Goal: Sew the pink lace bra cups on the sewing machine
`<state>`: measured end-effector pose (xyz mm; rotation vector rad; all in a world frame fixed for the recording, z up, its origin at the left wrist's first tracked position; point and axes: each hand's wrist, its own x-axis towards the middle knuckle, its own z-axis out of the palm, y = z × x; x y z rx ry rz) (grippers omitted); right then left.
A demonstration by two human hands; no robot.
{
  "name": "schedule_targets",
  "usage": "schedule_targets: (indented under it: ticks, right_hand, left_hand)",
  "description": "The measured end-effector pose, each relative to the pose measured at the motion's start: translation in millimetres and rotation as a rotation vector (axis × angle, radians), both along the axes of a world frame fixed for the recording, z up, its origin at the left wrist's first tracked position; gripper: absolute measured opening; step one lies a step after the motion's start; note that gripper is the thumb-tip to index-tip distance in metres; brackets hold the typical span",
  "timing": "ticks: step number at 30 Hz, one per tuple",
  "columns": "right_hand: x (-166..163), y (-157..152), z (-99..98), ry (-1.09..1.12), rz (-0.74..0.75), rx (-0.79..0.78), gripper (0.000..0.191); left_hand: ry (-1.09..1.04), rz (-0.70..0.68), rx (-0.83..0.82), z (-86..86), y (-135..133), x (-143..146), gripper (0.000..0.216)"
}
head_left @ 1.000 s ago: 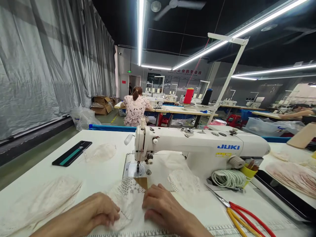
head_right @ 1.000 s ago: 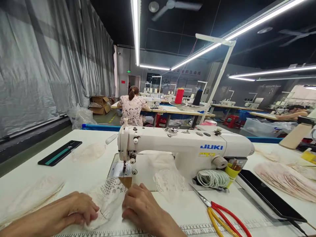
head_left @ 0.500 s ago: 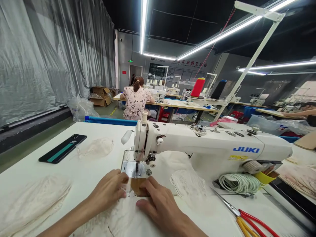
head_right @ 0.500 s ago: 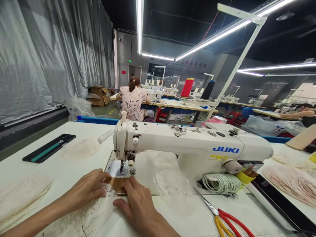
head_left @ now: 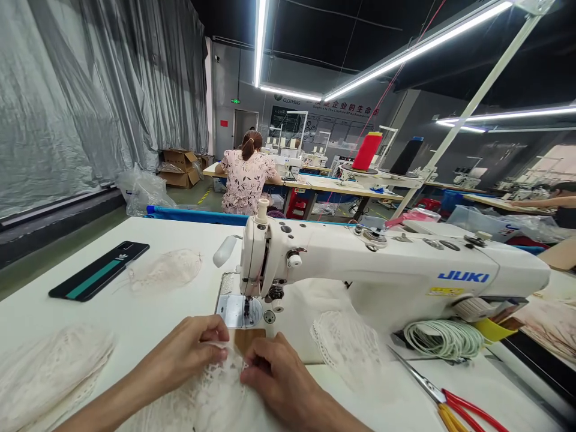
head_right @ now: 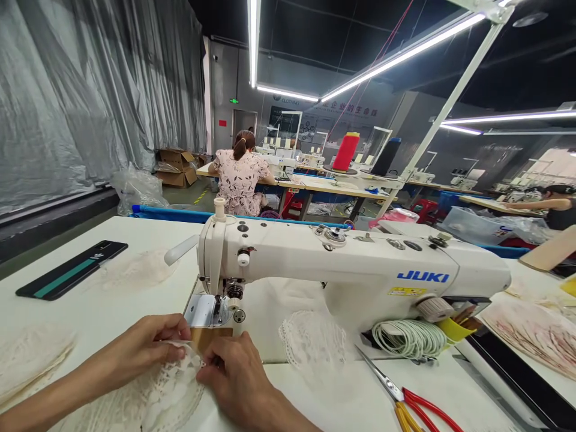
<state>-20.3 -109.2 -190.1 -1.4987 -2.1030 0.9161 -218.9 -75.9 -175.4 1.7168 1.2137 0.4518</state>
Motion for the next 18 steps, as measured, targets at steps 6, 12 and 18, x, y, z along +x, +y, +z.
schedule_targets:
  ticks: [6, 12, 18]
  right_hand:
    - [0.0, 4.5, -0.6, -0.033, -0.021, -0.042, 0.013]
    - [-2.7, 7.6, -7.9, -0.017, -0.025, 0.001, 0.013]
    - [7.6, 11.7, -9.9, -0.046, 0.048, 0.192, 0.019]
  left_hand:
    - [-0.151, 0.005, -0.082, -7.0, 15.9, -2.6, 0.029]
    - [-0.095, 0.037, -0.045, -9.1, 21.7, -2.3, 0.029]
    - [0.100, 0.019, 0.102, -5.8, 29.6, 3.5, 0.023]
